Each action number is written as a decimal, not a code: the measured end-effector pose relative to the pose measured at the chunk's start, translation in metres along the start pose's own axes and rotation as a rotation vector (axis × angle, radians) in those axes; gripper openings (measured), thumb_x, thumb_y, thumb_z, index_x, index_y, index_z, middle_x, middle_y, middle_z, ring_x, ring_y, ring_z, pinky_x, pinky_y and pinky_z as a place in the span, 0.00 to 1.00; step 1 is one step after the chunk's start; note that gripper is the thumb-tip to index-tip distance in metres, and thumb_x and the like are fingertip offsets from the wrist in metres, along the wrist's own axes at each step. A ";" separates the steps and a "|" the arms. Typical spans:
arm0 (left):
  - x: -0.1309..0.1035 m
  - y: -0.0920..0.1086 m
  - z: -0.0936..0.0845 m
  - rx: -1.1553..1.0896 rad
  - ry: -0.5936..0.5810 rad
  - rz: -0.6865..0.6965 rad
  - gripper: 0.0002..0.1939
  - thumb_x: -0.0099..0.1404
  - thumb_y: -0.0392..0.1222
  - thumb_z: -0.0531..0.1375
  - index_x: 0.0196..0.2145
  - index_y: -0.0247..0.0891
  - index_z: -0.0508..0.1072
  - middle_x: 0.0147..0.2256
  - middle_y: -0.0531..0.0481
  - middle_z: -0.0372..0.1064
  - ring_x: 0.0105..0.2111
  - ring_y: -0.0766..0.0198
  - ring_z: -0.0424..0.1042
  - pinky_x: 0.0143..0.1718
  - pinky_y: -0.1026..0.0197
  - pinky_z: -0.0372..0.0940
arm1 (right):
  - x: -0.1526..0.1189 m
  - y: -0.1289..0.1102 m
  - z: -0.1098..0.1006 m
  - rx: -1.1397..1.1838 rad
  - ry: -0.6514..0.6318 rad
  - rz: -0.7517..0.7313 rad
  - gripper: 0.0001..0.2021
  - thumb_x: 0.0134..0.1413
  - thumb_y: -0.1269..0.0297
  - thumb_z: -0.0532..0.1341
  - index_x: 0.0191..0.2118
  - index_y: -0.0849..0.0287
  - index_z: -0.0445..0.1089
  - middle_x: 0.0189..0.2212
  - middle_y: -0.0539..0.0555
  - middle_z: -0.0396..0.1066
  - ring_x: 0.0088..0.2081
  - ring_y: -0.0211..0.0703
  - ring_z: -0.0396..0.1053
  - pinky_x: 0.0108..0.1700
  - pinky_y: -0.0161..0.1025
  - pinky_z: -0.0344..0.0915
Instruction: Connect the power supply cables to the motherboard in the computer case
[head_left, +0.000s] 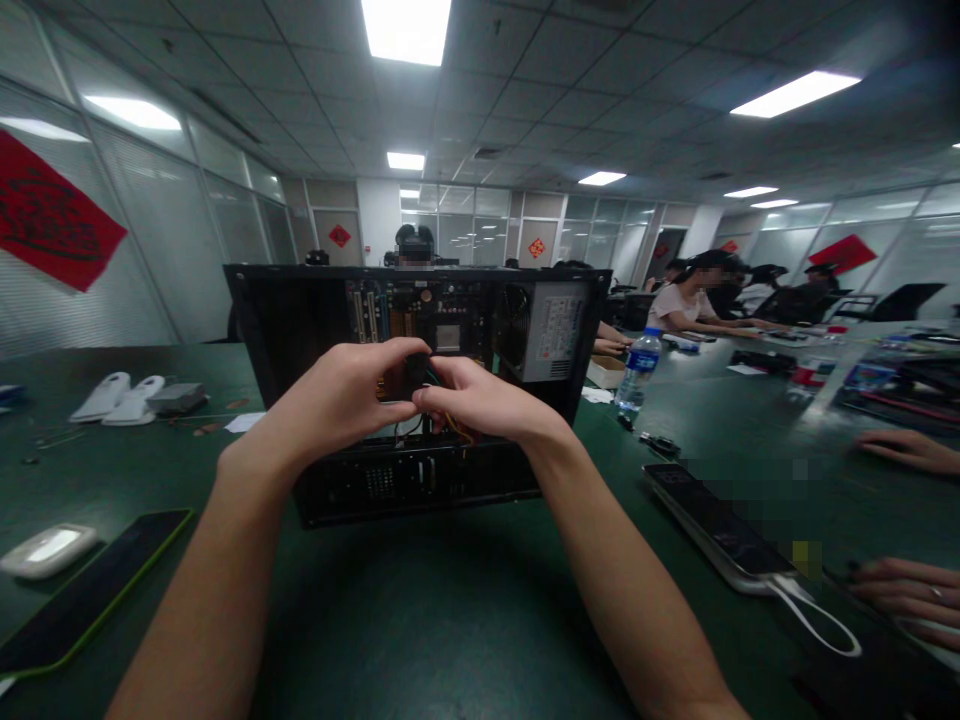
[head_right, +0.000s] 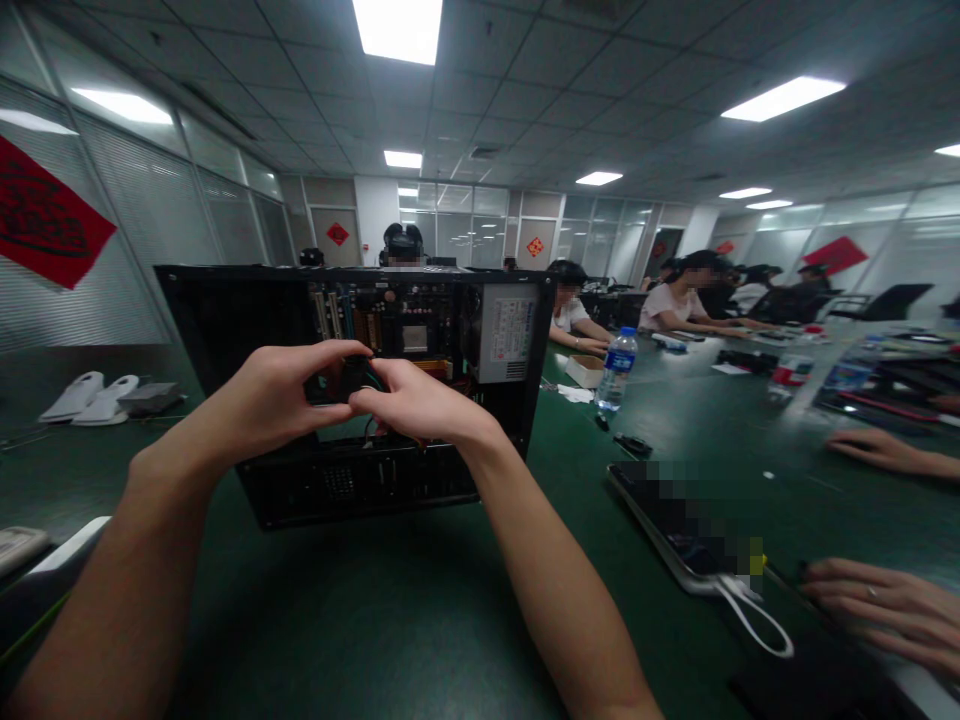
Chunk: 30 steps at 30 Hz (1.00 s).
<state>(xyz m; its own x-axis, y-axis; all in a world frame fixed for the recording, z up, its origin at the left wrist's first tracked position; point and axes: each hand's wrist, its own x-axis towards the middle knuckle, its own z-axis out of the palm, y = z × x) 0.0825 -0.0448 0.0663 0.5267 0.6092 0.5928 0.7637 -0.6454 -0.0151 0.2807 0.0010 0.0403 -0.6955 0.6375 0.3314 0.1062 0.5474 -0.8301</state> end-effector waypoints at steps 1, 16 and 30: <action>0.000 0.000 0.000 -0.001 -0.003 -0.001 0.29 0.62 0.47 0.64 0.59 0.38 0.71 0.43 0.44 0.79 0.38 0.57 0.78 0.38 0.59 0.69 | 0.001 0.000 0.001 0.015 0.002 -0.006 0.07 0.57 0.65 0.59 0.41 0.60 0.67 0.27 0.47 0.66 0.27 0.35 0.67 0.26 0.31 0.63; 0.000 -0.007 0.003 -0.049 0.009 0.021 0.29 0.61 0.50 0.66 0.57 0.37 0.73 0.49 0.42 0.78 0.46 0.52 0.78 0.46 0.55 0.71 | 0.004 -0.004 0.001 0.122 -0.035 -0.064 0.04 0.49 0.68 0.59 0.33 0.60 0.66 0.24 0.45 0.64 0.25 0.33 0.64 0.28 0.31 0.64; 0.002 -0.010 0.009 -0.019 -0.005 0.009 0.30 0.59 0.58 0.68 0.53 0.36 0.74 0.46 0.40 0.79 0.44 0.51 0.78 0.44 0.54 0.71 | 0.015 0.030 -0.019 -0.117 0.177 -0.162 0.16 0.67 0.53 0.53 0.38 0.61 0.69 0.30 0.51 0.69 0.32 0.37 0.67 0.35 0.36 0.67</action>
<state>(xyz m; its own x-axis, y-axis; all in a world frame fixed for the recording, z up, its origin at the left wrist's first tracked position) 0.0789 -0.0332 0.0604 0.5357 0.6054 0.5887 0.7515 -0.6597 -0.0054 0.2871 0.0374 0.0288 -0.5764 0.6157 0.5372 0.0923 0.7023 -0.7059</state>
